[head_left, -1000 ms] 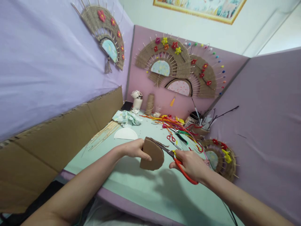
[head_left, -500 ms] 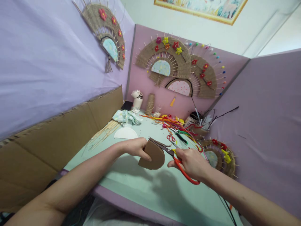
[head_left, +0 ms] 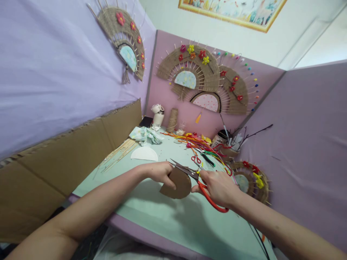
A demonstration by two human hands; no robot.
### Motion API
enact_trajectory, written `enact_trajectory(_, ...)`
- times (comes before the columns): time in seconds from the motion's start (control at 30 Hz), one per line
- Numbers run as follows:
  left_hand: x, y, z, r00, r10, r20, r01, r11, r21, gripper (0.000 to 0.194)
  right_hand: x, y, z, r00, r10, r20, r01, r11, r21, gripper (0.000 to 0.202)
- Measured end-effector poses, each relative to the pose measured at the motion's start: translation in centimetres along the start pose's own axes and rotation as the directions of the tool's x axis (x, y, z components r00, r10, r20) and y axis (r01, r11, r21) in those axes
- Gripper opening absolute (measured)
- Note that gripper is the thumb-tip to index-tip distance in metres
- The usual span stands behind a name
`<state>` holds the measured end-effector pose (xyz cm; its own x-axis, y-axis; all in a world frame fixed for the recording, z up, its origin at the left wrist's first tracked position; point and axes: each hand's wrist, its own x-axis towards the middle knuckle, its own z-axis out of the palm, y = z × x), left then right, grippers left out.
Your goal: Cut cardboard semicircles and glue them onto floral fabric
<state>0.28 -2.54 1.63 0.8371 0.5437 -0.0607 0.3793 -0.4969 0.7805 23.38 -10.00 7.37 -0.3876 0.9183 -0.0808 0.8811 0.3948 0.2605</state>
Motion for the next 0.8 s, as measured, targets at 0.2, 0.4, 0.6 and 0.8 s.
enact_trajectory(0.2, 0.4, -0.1, -0.2, 1.0, -0.014, -0.026, 0.012, 0.999, -0.048, 0.028, 0.5, 1.0, 0.9, 0.996, 0.079, -0.031, -0.074, 0.989, 0.131, 0.059)
enact_trajectory(0.4, 1.7, -1.2, -0.2, 0.916, -0.07, -0.395, -0.132, 0.878, -0.461, 0.046, 4.8, 3.1, 3.9, 0.954, 0.297, -0.031, -0.273, 0.91, 0.311, 0.061)
enact_trajectory(0.6, 3.2, -2.6, 0.2, 0.678, -0.281, -0.679, -0.327, 0.712, -0.622, 0.043, 7.6, 2.7, 10.5, 0.891, 0.454, -0.022, -0.431, 0.859, 0.277, 0.05)
enact_trajectory(0.8, 3.7, -3.1, 0.9, 0.582, -0.409, -0.703, -0.431, 0.577, -0.693, 0.045, 7.3, 2.4, 11.2, 0.866, 0.455, -0.208, -0.367, 0.861, 0.353, 0.034)
